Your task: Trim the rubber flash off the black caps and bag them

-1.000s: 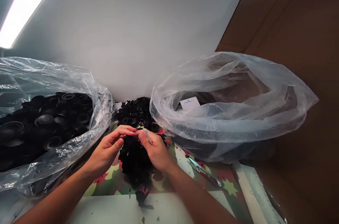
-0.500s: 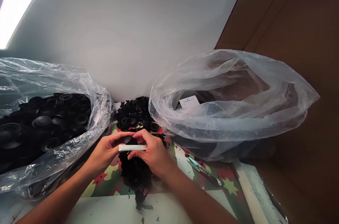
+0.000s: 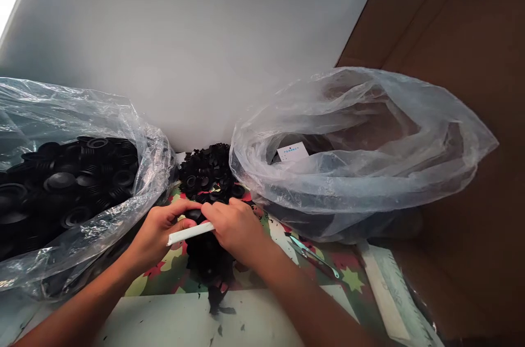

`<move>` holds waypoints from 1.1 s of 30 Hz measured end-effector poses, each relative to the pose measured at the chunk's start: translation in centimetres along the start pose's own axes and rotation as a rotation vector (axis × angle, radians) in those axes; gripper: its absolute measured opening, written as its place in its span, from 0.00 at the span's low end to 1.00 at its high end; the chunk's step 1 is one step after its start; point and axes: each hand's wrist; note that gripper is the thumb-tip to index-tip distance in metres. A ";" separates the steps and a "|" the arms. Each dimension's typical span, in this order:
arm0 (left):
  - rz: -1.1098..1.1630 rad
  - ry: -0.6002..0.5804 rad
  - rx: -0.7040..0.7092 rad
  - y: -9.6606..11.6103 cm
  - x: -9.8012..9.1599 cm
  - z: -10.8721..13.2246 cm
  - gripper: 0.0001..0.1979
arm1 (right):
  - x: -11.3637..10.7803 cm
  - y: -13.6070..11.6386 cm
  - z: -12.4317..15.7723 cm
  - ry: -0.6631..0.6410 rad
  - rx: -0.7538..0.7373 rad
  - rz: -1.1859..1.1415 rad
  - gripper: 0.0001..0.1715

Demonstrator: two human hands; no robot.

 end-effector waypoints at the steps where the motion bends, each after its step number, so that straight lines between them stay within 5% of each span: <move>1: -0.008 0.010 0.010 0.0 0.0 0.0 0.11 | 0.0 0.0 0.0 -0.006 0.001 -0.003 0.16; 6: -0.001 0.048 0.036 0.1 0.1 0.1 0.07 | -0.3 -0.3 0.0 -0.033 0.022 -0.061 0.14; 14: 0.408 0.041 -0.185 -0.4 1.0 -0.5 0.05 | 0.5 -2.0 -0.6 0.136 -0.146 0.168 0.14; 19: 0.681 0.048 -0.344 -1.2 2.0 -1.0 0.14 | 1.5 -3.2 -0.8 0.136 -0.193 0.247 0.19; 25: 0.830 0.127 -0.304 -0.5 0.8 -1.6 0.22 | 2.8 -5.0 -0.2 0.079 -0.341 0.093 0.22; 30: 0.946 -0.026 -0.267 -0.1 0.5 -0.9 0.23 | 2.5 -3.4 0.1 0.184 -0.175 0.002 0.28; 33: 0.952 -0.064 -0.213 -0.6 0.7 -0.5 0.21 | 1.7 -2.5 0.2 0.225 0.069 -0.245 0.30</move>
Point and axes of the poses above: each hand's wrist, its own z-axis away from the middle knuckle, its own x-axis out of the palm, y = z × x, and after that the axes turned 14 degrees about -x, right-handed
